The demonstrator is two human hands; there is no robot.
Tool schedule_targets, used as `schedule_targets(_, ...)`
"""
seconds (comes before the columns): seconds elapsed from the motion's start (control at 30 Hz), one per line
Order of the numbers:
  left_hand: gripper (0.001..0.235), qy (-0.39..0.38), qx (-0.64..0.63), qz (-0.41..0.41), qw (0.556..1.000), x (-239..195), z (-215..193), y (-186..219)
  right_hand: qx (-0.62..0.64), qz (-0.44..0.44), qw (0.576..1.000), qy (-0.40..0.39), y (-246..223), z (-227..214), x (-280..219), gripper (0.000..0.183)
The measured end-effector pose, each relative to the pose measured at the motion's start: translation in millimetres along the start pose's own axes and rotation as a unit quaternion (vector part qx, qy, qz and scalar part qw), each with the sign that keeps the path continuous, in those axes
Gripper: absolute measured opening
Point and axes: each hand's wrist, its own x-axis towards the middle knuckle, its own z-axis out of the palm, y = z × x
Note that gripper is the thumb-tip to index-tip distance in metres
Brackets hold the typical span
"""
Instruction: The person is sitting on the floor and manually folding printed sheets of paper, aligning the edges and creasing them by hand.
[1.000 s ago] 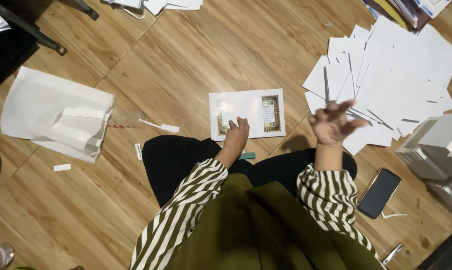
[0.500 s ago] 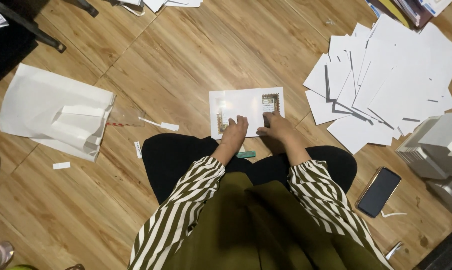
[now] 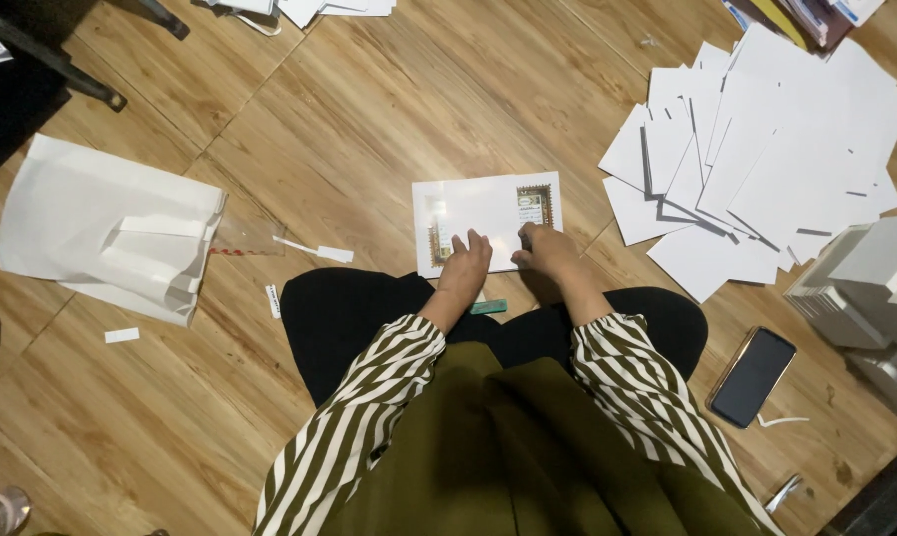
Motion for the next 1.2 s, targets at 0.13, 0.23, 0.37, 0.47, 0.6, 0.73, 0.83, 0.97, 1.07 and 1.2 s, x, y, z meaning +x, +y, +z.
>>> schedule_targets(0.13,0.031,-0.014,0.003,-0.001,1.0,-1,2,1,0.001,0.009,1.0,-0.013,-5,-6,-1,0.039)
schedule_targets(0.23,0.031,-0.017,-0.003,0.001,1.0,0,-2,0,0.003,0.02,1.0,-0.005,-8,-8,-2,0.036)
schedule_targets(0.37,0.032,-0.027,0.008,-0.001,1.0,2,-5,1,0.026,0.029,0.999,-0.008,-6,-8,2,0.034)
schedule_targets(0.47,0.032,-0.047,0.015,-0.004,0.999,2,-3,4,0.062,0.029,0.998,0.008,-3,-5,1,0.032)
schedule_targets(0.6,0.035,-0.089,0.019,-0.003,0.996,-3,3,5,0.108,0.032,0.993,0.023,-5,-6,-3,0.032)
schedule_targets(0.73,0.036,-0.13,0.032,-0.009,0.991,-6,22,11,0.127,0.041,0.991,0.027,7,6,5,0.033)
schedule_targets(0.83,0.036,-0.148,0.034,-0.016,0.988,-5,16,12,0.16,0.079,0.982,0.057,20,19,16,0.039)
schedule_targets(0.97,0.043,-0.199,0.012,0.001,0.98,-6,2,5,0.263,0.09,0.96,0.024,18,25,16,0.041)
schedule_targets(1.07,0.037,-0.136,-0.012,-0.006,0.991,-18,8,10,0.424,0.109,0.899,0.003,0,42,3,0.038)
schedule_targets(1.2,0.024,-0.01,0.024,-0.064,0.998,2,2,25,0.199,0.076,0.977,-0.004,-4,67,34,0.039)
